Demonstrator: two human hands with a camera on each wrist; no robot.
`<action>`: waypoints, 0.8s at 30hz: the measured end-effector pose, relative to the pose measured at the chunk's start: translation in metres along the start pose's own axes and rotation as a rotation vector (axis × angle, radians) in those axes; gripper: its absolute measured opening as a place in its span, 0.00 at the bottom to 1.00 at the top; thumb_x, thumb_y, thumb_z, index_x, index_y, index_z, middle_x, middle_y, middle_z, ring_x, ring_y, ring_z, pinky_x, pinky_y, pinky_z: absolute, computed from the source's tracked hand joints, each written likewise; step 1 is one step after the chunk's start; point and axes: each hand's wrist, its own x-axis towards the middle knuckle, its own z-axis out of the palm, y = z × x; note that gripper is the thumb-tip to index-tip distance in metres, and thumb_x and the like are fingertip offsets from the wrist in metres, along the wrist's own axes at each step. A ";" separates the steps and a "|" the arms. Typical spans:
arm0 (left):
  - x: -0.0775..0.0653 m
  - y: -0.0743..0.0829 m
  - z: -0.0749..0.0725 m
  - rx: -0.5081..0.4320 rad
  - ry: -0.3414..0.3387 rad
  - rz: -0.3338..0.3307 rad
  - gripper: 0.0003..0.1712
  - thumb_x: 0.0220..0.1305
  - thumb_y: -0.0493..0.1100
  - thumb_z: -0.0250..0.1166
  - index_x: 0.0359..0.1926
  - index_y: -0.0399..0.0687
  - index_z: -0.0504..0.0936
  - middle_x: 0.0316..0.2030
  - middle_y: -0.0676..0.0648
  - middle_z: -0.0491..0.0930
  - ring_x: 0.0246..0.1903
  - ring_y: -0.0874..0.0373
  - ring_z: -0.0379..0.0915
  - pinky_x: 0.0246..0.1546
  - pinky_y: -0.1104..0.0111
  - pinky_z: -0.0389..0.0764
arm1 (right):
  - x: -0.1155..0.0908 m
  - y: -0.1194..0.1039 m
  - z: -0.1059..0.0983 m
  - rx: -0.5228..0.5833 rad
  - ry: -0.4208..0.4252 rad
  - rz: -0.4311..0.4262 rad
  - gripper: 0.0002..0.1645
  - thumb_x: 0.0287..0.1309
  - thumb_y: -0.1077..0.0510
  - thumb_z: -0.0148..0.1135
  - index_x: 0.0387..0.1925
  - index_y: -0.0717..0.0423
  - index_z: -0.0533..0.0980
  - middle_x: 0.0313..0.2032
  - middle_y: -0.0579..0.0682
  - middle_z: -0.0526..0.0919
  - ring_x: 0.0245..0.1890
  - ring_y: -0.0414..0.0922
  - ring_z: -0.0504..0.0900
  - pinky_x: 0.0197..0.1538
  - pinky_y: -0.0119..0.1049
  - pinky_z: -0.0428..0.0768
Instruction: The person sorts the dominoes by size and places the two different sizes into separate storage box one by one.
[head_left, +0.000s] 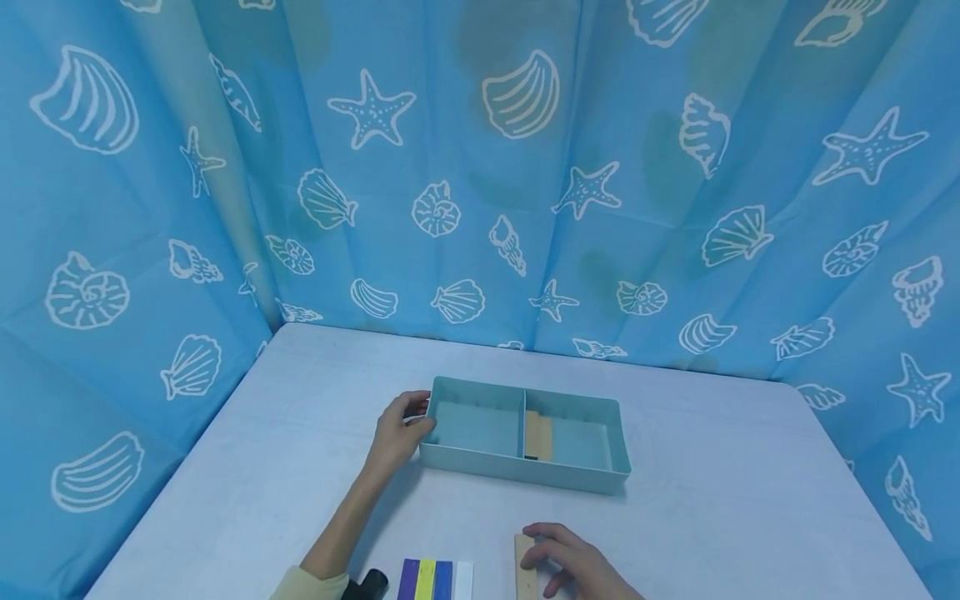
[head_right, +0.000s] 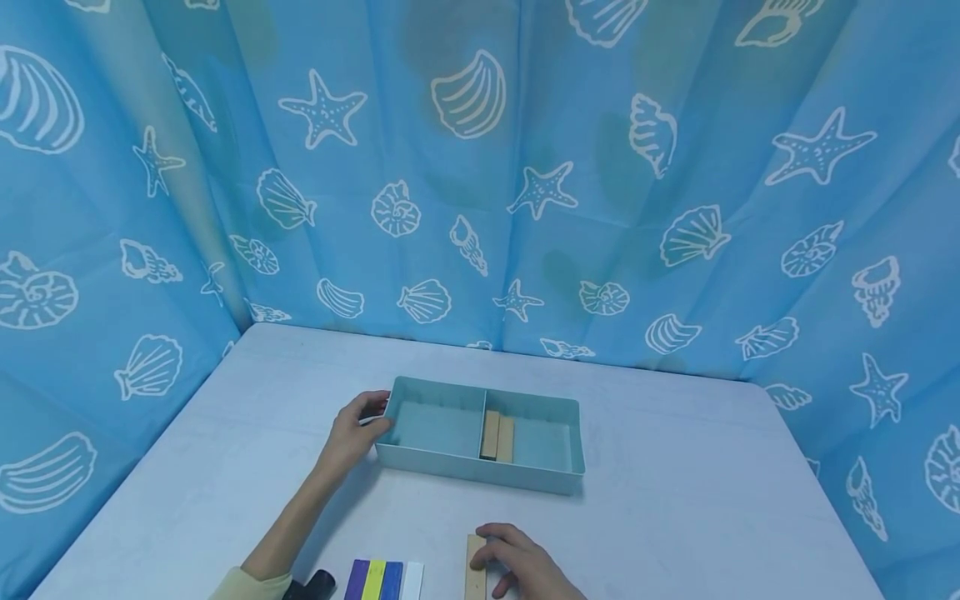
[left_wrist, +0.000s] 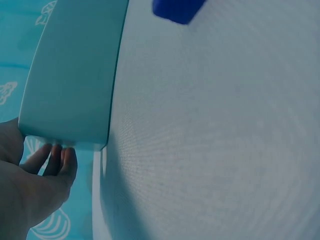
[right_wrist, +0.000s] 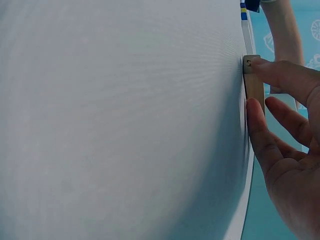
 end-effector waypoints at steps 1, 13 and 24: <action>0.000 0.000 0.000 0.001 0.000 -0.002 0.27 0.59 0.32 0.62 0.61 0.35 0.74 0.54 0.38 0.77 0.56 0.44 0.73 0.60 0.55 0.75 | 0.000 0.000 0.000 0.005 0.002 0.009 0.18 0.57 0.55 0.71 0.48 0.54 0.78 0.62 0.71 0.66 0.53 0.33 0.72 0.39 0.32 0.84; 0.001 -0.001 -0.001 -0.003 -0.007 0.013 0.27 0.60 0.32 0.62 0.62 0.35 0.74 0.53 0.38 0.77 0.56 0.44 0.73 0.60 0.55 0.75 | -0.010 -0.004 -0.012 0.011 0.089 -0.045 0.20 0.56 0.57 0.72 0.50 0.55 0.78 0.62 0.70 0.66 0.37 0.38 0.81 0.37 0.35 0.85; 0.000 -0.003 0.000 -0.007 -0.003 0.027 0.26 0.61 0.32 0.62 0.61 0.35 0.74 0.53 0.38 0.77 0.55 0.44 0.74 0.59 0.55 0.75 | -0.009 -0.028 -0.047 -0.140 0.183 -0.038 0.22 0.54 0.54 0.74 0.51 0.48 0.78 0.64 0.58 0.69 0.51 0.39 0.77 0.39 0.39 0.86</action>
